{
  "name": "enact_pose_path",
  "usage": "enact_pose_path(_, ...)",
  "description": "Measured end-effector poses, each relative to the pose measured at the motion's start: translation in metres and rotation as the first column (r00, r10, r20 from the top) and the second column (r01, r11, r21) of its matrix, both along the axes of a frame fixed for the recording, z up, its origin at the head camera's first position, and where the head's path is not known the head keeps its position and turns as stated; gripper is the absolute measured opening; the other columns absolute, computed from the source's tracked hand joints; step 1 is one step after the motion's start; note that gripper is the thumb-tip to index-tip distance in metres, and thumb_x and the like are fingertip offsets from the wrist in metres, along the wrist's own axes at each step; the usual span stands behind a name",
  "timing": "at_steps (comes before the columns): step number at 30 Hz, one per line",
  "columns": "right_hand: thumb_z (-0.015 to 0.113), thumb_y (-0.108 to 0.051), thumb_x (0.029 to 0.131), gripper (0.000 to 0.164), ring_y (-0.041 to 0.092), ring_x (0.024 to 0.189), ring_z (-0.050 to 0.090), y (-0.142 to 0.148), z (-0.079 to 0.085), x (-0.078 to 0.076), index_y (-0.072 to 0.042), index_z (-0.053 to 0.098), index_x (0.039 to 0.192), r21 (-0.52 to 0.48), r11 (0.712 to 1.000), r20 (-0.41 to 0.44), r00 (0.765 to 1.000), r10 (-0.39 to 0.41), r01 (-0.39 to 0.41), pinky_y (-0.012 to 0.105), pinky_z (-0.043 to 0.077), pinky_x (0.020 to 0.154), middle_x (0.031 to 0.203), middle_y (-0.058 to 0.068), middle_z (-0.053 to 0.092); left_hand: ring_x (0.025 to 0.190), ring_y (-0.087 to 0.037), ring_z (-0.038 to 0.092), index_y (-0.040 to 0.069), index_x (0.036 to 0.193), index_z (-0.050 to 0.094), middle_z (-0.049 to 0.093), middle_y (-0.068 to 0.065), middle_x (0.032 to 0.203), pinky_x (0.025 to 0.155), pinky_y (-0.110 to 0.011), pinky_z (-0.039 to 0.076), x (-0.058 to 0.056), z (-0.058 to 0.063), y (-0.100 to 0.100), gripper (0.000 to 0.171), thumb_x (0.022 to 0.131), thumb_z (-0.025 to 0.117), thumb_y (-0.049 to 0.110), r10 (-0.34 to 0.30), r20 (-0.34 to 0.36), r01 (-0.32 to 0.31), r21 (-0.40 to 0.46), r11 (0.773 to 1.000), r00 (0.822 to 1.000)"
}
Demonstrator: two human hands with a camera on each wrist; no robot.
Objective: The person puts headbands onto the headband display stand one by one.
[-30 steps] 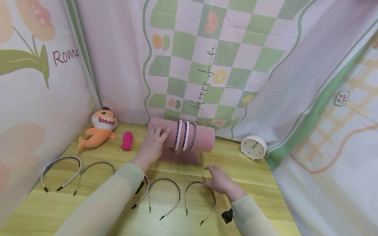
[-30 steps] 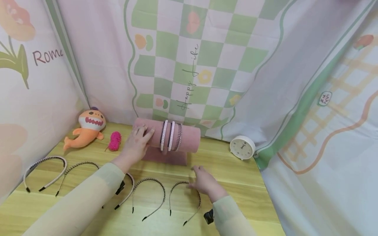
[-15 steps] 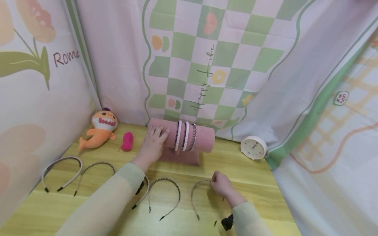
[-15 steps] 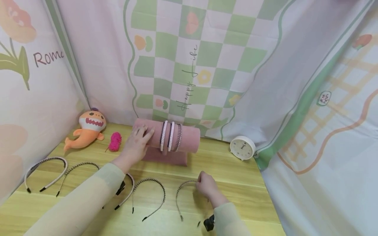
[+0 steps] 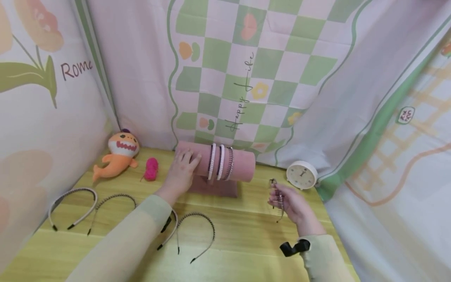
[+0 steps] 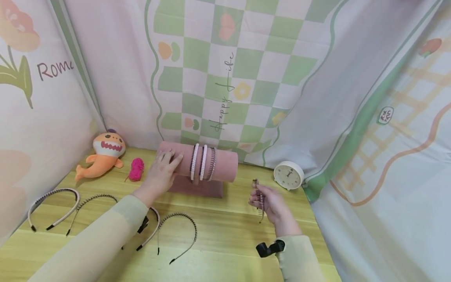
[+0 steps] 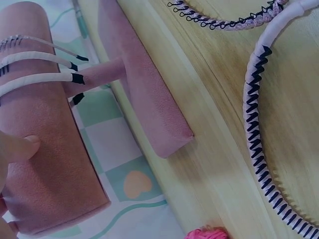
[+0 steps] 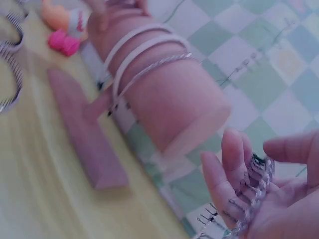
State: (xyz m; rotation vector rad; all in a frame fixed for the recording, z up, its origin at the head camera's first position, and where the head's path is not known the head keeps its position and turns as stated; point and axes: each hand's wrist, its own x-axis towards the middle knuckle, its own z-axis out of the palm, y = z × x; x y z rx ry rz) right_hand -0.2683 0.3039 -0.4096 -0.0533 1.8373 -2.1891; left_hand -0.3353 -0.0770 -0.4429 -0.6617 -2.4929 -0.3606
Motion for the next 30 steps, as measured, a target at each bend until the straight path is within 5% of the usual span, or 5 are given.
enact_pose_path(13,0.041,-0.01,0.106,0.031,0.014,0.081,0.065,-0.029,0.016,-0.023,-0.016,0.071,0.111,-0.21,0.969,-0.033,0.989,-0.142,0.132,0.029,0.055,0.077,0.092,0.004,0.067,0.135,-0.042,0.036,0.006,0.143,0.05,0.044,-0.024,0.14,0.118,-0.051,0.017,-0.002,-0.002,-0.002,0.07,0.08,0.079,0.007,0.004,0.001,-0.004,0.003,1.0,1.0)
enact_pose_path(19,0.044,-0.011,0.105,0.025,0.014,0.079,0.065,-0.049,0.021,-0.039,-0.007,0.062,0.123,-0.187,0.958,-0.033,0.974,-0.226,0.216,0.028,0.055,0.076,0.092,0.004,0.067,0.135,-0.042,0.036,0.007,0.144,0.05,0.044,-0.024,0.14,0.118,-0.052,0.014,-0.002,-0.001,-0.002,0.071,0.079,0.079,0.007,0.005,0.002,-0.005,0.019,1.0,1.0)
enact_pose_path(24,0.044,-0.011,0.105,0.043,0.013,0.077,0.065,-0.063,0.025,-0.052,0.003,0.041,0.145,-0.15,0.957,-0.018,0.967,-0.253,0.248,0.026,0.055,0.075,0.09,0.002,0.068,0.135,-0.042,0.035,0.007,0.144,0.05,0.045,-0.024,0.139,0.118,-0.052,0.015,-0.001,-0.001,-0.001,0.069,0.081,0.078,0.008,0.01,-0.003,-0.01,0.006,1.0,1.0)
enact_pose_path(30,0.044,-0.009,0.105,0.045,0.012,0.071,0.064,-0.075,0.026,-0.061,0.005,0.038,0.147,-0.097,0.956,-0.019,0.959,-0.281,0.278,0.024,0.055,0.072,0.087,0.0,0.068,0.134,-0.043,0.036,0.006,0.142,0.052,0.046,-0.025,0.136,0.118,-0.052,0.016,0.001,0.0,0.0,0.065,0.082,0.077,0.008,0.01,-0.012,-0.01,-0.004,1.0,1.0)
